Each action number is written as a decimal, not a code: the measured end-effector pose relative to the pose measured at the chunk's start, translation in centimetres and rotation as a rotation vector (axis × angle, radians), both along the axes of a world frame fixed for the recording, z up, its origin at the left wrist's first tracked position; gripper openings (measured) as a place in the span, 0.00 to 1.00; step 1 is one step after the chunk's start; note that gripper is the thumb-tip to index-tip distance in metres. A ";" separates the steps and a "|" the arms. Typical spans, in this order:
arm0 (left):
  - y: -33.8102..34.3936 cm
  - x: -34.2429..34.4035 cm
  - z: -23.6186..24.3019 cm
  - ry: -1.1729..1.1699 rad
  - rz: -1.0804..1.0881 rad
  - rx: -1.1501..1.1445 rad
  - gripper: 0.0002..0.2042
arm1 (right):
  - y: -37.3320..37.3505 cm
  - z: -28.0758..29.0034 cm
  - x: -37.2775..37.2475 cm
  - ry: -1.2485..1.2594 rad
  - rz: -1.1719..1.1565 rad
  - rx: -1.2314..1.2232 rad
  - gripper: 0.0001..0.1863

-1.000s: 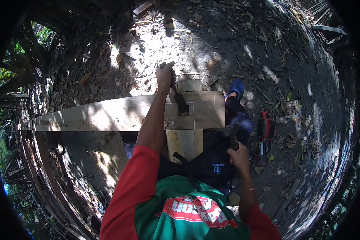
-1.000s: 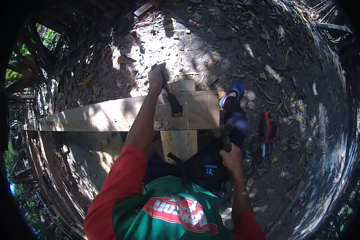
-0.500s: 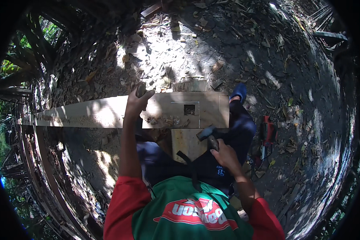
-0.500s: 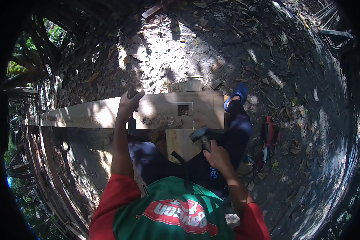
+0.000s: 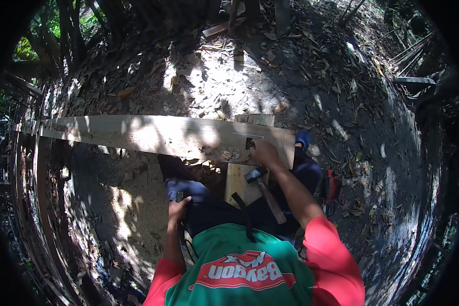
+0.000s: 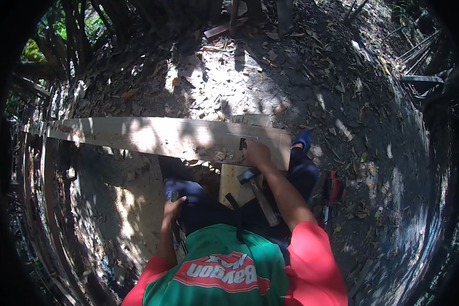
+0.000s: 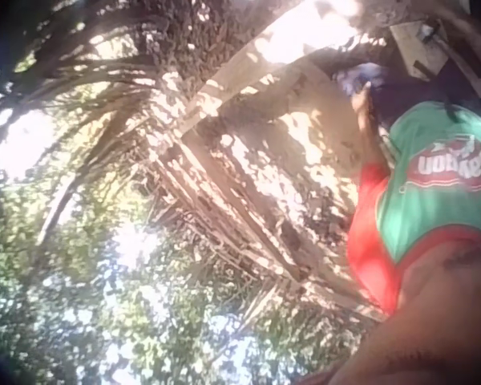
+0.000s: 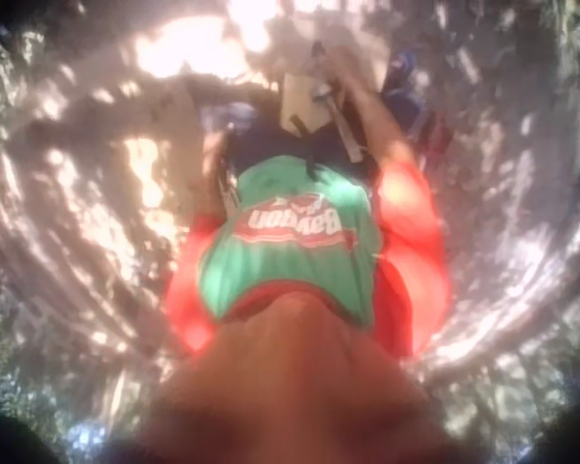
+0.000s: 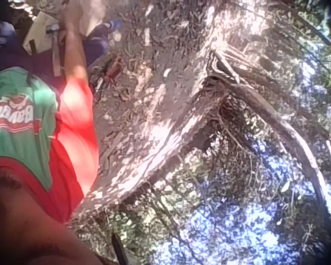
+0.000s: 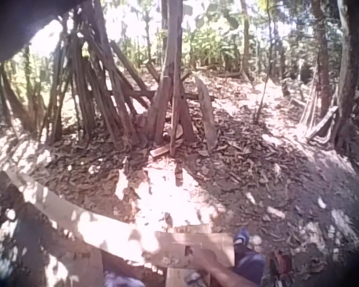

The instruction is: The person uses a hammer and a chisel to carve a square hole into a long wooden beam while sitting on the ground.

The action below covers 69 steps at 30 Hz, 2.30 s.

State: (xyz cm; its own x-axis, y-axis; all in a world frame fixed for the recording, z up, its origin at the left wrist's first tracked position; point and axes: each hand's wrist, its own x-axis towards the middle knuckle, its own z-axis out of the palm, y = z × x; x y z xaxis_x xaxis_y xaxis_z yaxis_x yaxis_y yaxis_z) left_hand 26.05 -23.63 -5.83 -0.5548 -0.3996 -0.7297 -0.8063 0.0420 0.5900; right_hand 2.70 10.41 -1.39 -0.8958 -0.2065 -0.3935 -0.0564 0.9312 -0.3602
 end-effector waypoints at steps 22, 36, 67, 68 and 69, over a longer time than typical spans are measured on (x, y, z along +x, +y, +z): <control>-1.8 -1.4 0.4 0.006 0.088 0.261 0.20 | 1.3 -6.3 -4.1 0.159 0.547 0.157 0.11; -1.7 -1.9 0.0 -0.054 0.068 0.220 0.19 | 1.8 -6.7 -4.3 0.201 0.580 -0.010 0.11; -1.2 -2.3 0.1 -0.007 0.095 0.190 0.17 | -0.2 -4.0 2.2 0.031 0.089 -0.100 0.17; -1.2 -2.2 0.0 -0.005 0.108 0.182 0.17 | -0.4 -3.9 1.8 -0.009 0.150 -0.076 0.18; -1.3 -1.9 0.0 0.001 0.118 0.189 0.16 | -0.5 -3.8 1.0 -0.048 0.210 -0.053 0.18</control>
State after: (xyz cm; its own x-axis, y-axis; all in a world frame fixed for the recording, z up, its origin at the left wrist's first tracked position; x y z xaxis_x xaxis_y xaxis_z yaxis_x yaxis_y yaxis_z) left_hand 24.10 -24.93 -5.83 -0.5129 -0.3179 -0.7974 -0.7984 -0.1645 0.5792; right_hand 3.65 9.90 -5.18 -0.8113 -0.4080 -0.4187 -0.2287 0.8806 -0.4150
